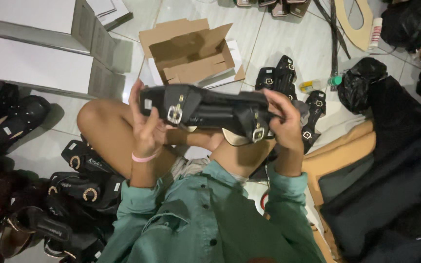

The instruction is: The person sits on the floor and cleans a black sandal using a cloth. They wipe the sole and upper parts of the shoe, then place it into a cardboard box. The person repeats the process with a second sandal, wiping it thoroughly before placing it in the box.

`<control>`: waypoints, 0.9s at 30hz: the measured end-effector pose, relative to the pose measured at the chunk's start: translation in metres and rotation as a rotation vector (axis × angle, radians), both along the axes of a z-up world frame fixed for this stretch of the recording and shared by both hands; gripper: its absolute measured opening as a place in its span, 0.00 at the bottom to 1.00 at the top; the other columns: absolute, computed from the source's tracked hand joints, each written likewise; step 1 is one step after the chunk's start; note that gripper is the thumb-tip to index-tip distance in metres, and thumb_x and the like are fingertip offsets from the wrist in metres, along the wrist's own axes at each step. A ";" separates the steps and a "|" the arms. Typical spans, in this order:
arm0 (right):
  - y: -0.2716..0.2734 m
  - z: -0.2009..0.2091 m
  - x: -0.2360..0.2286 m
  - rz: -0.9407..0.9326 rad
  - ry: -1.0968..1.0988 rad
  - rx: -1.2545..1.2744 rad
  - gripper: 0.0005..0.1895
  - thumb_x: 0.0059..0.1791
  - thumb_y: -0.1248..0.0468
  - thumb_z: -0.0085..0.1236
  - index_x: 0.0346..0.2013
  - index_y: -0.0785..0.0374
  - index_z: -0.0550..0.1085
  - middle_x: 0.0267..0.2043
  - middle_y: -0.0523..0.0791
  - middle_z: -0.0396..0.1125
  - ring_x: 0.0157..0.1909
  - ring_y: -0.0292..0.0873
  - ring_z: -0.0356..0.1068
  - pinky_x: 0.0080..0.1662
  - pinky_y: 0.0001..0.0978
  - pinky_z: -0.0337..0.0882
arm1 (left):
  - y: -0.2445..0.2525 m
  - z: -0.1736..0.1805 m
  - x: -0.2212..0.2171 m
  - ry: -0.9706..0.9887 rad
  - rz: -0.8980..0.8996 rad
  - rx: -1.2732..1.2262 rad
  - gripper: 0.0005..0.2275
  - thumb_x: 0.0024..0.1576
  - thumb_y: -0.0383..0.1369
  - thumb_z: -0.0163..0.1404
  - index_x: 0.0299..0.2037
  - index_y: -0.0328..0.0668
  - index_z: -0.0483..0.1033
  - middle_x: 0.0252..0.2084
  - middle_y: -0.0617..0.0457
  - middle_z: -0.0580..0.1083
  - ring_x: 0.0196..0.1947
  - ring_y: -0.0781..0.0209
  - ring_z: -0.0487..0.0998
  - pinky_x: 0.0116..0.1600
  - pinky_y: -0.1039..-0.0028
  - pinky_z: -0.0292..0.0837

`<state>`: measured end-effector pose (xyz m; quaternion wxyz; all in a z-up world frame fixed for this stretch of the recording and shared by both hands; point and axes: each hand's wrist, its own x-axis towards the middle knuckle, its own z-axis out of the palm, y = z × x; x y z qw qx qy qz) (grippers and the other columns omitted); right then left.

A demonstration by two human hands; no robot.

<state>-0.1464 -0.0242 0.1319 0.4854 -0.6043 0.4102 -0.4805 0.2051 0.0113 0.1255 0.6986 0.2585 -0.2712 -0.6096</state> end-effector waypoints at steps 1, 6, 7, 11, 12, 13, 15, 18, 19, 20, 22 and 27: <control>-0.003 0.001 0.005 -0.053 0.006 0.038 0.32 0.57 0.53 0.56 0.70 0.72 0.68 0.67 0.55 0.68 0.69 0.45 0.68 0.71 0.35 0.66 | 0.001 0.001 -0.001 -0.031 -0.005 0.025 0.28 0.67 0.27 0.46 0.75 0.55 0.47 0.73 0.53 0.56 0.62 0.53 0.75 0.55 0.54 0.80; -0.040 -0.013 0.009 0.129 -0.407 0.397 0.29 0.54 0.66 0.52 0.69 0.71 0.63 0.69 0.54 0.64 0.69 0.45 0.66 0.69 0.36 0.64 | -0.037 -0.024 0.001 -0.225 -0.073 0.287 0.20 0.71 0.29 0.39 0.74 0.39 0.59 0.78 0.45 0.51 0.51 0.46 0.82 0.46 0.56 0.86; -0.048 -0.024 0.008 0.114 -0.344 0.417 0.28 0.54 0.70 0.51 0.69 0.71 0.63 0.69 0.55 0.64 0.68 0.45 0.65 0.69 0.36 0.64 | -0.046 -0.033 -0.001 -0.259 -0.054 0.323 0.21 0.70 0.28 0.39 0.75 0.41 0.59 0.76 0.42 0.51 0.49 0.45 0.82 0.46 0.56 0.86; -0.061 -0.069 -0.029 -0.011 -0.370 0.399 0.30 0.51 0.76 0.50 0.70 0.70 0.63 0.68 0.54 0.64 0.66 0.46 0.66 0.67 0.37 0.66 | -0.084 -0.053 0.009 -0.275 0.008 0.275 0.22 0.66 0.27 0.39 0.71 0.50 0.54 0.74 0.51 0.51 0.39 0.40 0.80 0.44 0.55 0.85; -0.058 -0.079 -0.047 -0.051 -0.425 0.380 0.30 0.51 0.77 0.50 0.71 0.70 0.64 0.68 0.54 0.64 0.65 0.47 0.67 0.67 0.38 0.68 | -0.091 -0.056 0.012 -0.227 0.011 0.249 0.22 0.66 0.26 0.40 0.71 0.48 0.54 0.72 0.46 0.55 0.43 0.42 0.81 0.45 0.54 0.84; -0.058 -0.090 -0.061 -0.092 -0.481 0.362 0.31 0.51 0.78 0.49 0.71 0.70 0.64 0.67 0.55 0.65 0.64 0.48 0.68 0.66 0.39 0.70 | -0.097 -0.059 0.015 -0.179 0.014 0.223 0.22 0.66 0.25 0.41 0.72 0.47 0.55 0.70 0.40 0.59 0.47 0.43 0.82 0.46 0.53 0.83; -0.062 -0.116 -0.076 -0.220 -0.580 0.363 0.32 0.48 0.79 0.47 0.68 0.66 0.65 0.63 0.52 0.67 0.61 0.48 0.71 0.62 0.39 0.73 | -0.110 -0.067 0.016 -0.178 0.015 0.228 0.23 0.66 0.23 0.42 0.72 0.46 0.55 0.63 0.34 0.64 0.50 0.45 0.82 0.48 0.52 0.82; -0.063 -0.131 -0.076 -0.375 -0.740 0.390 0.29 0.48 0.78 0.47 0.65 0.65 0.67 0.61 0.52 0.66 0.59 0.48 0.70 0.59 0.38 0.72 | -0.131 -0.097 0.007 -0.281 -0.022 0.298 0.24 0.65 0.22 0.43 0.72 0.46 0.54 0.57 0.37 0.65 0.52 0.44 0.78 0.52 0.49 0.82; -0.057 -0.127 -0.068 -0.410 -0.647 0.331 0.29 0.47 0.78 0.48 0.64 0.66 0.68 0.62 0.51 0.64 0.60 0.48 0.68 0.60 0.37 0.71 | -0.140 -0.111 0.004 -0.293 -0.047 0.293 0.25 0.64 0.23 0.43 0.71 0.46 0.52 0.59 0.41 0.64 0.54 0.44 0.77 0.53 0.47 0.82; -0.041 -0.116 -0.061 -0.435 -0.391 0.212 0.28 0.47 0.78 0.48 0.63 0.66 0.68 0.64 0.51 0.63 0.62 0.47 0.67 0.62 0.36 0.69 | -0.150 -0.127 0.002 -0.305 -0.072 0.289 0.25 0.63 0.24 0.43 0.70 0.45 0.51 0.62 0.45 0.62 0.57 0.43 0.75 0.54 0.46 0.81; 0.005 -0.088 -0.043 -0.487 0.096 -0.011 0.26 0.46 0.77 0.49 0.61 0.68 0.69 0.66 0.51 0.59 0.66 0.46 0.63 0.65 0.33 0.66 | -0.169 -0.157 0.007 -0.887 0.016 0.020 0.29 0.63 0.21 0.48 0.73 0.36 0.48 0.66 0.34 0.61 0.66 0.38 0.65 0.65 0.43 0.65; -0.001 -0.087 -0.036 -0.480 0.260 -0.194 0.24 0.48 0.75 0.55 0.59 0.68 0.71 0.64 0.51 0.60 0.66 0.46 0.64 0.64 0.34 0.68 | -0.186 -0.179 0.035 -1.626 -0.118 -0.069 0.38 0.51 0.20 0.51 0.73 0.29 0.45 0.64 0.27 0.60 0.64 0.33 0.63 0.69 0.47 0.58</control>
